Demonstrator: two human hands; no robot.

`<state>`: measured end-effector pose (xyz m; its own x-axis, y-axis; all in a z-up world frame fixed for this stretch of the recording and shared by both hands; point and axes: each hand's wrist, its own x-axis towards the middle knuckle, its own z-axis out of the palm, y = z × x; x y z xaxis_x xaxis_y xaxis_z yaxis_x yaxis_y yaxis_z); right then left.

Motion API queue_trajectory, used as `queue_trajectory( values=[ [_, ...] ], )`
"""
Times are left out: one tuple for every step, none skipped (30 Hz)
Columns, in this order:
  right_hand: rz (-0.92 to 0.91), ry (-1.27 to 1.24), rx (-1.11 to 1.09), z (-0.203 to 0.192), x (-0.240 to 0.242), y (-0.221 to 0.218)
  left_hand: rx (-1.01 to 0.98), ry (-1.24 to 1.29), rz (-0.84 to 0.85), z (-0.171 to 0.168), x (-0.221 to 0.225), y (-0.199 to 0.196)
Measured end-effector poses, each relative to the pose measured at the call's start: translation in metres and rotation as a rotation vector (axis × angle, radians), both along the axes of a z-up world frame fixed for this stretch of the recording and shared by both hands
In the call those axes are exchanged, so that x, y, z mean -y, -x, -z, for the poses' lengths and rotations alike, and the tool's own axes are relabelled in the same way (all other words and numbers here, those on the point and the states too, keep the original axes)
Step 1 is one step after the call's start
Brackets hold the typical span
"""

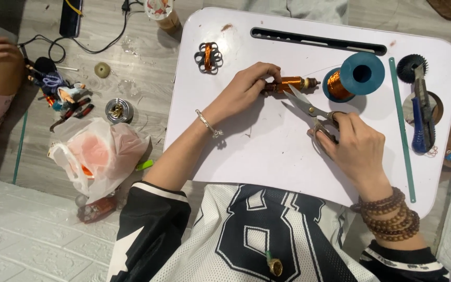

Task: Winding copper wire onto a motor armature while following a video tutorial on a smartphone.

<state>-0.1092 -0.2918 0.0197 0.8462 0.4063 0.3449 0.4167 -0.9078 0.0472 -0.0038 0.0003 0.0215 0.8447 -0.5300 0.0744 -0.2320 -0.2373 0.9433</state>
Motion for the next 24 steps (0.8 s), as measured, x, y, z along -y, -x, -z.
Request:
queue_trajectory(
  values=[
    [0.004, 0.001, -0.012, 0.0, 0.0, 0.001, -0.012, 0.001, 0.004, 0.0, 0.0, 0.001],
    [-0.001, -0.002, -0.005, 0.0, 0.0, 0.002, -0.013, 0.017, 0.008, 0.0, 0.0, 0.002],
    [-0.008, -0.005, 0.01, 0.001, -0.001, -0.002, -0.005, 0.032, 0.008, -0.002, -0.001, -0.001],
    [-0.008, -0.006, 0.006, 0.001, 0.0, 0.0, -0.008, 0.031, 0.009, 0.0, 0.0, 0.0],
    [-0.007, 0.003, 0.003, 0.001, -0.001, 0.001, -0.002, 0.033, 0.011, 0.001, 0.0, 0.0],
    [-0.005, 0.012, -0.001, 0.001, -0.001, 0.001, 0.005, 0.034, 0.012, 0.001, 0.0, 0.0],
    [-0.004, 0.011, -0.005, 0.001, -0.002, 0.001, 0.001, 0.033, 0.013, 0.004, 0.0, -0.001],
    [-0.004, 0.017, 0.001, 0.001, -0.003, 0.001, 0.0, 0.054, 0.022, 0.007, 0.0, -0.002],
    [-0.002, 0.022, 0.01, 0.001, -0.003, 0.001, 0.003, 0.076, 0.032, 0.01, 0.0, -0.003],
    [0.001, 0.021, 0.009, 0.002, -0.003, 0.002, 0.001, 0.075, 0.035, 0.006, 0.0, -0.001],
    [-0.001, 0.023, 0.01, 0.003, -0.003, 0.002, -0.035, 0.1, 0.038, 0.001, 0.001, 0.0],
    [-0.002, 0.025, 0.012, 0.004, -0.003, 0.002, -0.071, 0.125, 0.041, -0.003, 0.001, 0.0],
    [-0.001, 0.024, 0.01, 0.004, -0.003, 0.002, -0.073, 0.124, 0.042, -0.003, 0.001, 0.0],
    [-0.001, 0.023, 0.011, 0.003, -0.003, 0.002, -0.086, 0.122, 0.039, -0.002, 0.001, 0.0],
    [-0.004, 0.022, 0.014, 0.003, -0.004, 0.001, -0.098, 0.12, 0.033, -0.001, 0.001, 0.0],
    [-0.005, 0.021, 0.013, 0.002, -0.004, 0.001, -0.099, 0.119, 0.031, -0.001, 0.001, 0.0],
    [-0.003, 0.021, 0.005, 0.002, -0.005, 0.001, -0.094, 0.108, 0.029, -0.001, 0.001, 0.0],
    [0.0, 0.021, -0.002, 0.001, -0.005, 0.002, -0.09, 0.096, 0.027, -0.001, 0.001, 0.001],
    [-0.001, 0.021, -0.001, 0.002, -0.005, 0.001, -0.088, 0.097, 0.026, -0.003, 0.0, 0.001],
    [-0.002, 0.022, 0.017, 0.004, -0.005, 0.001, -0.103, 0.1, 0.025, -0.004, 0.0, 0.002],
    [0.0, 0.023, 0.035, 0.005, -0.005, 0.001, -0.118, 0.104, 0.027, -0.006, 0.001, 0.002],
    [0.0, 0.025, 0.037, 0.004, -0.005, 0.0, -0.116, 0.105, 0.027, -0.006, 0.001, 0.002],
    [-0.004, 0.03, 0.025, 0.004, -0.006, 0.0, -0.128, 0.108, 0.026, -0.005, 0.001, 0.002],
    [-0.008, 0.035, 0.013, 0.003, -0.006, 0.0, -0.14, 0.11, 0.025, -0.005, 0.001, 0.002]
  ],
)
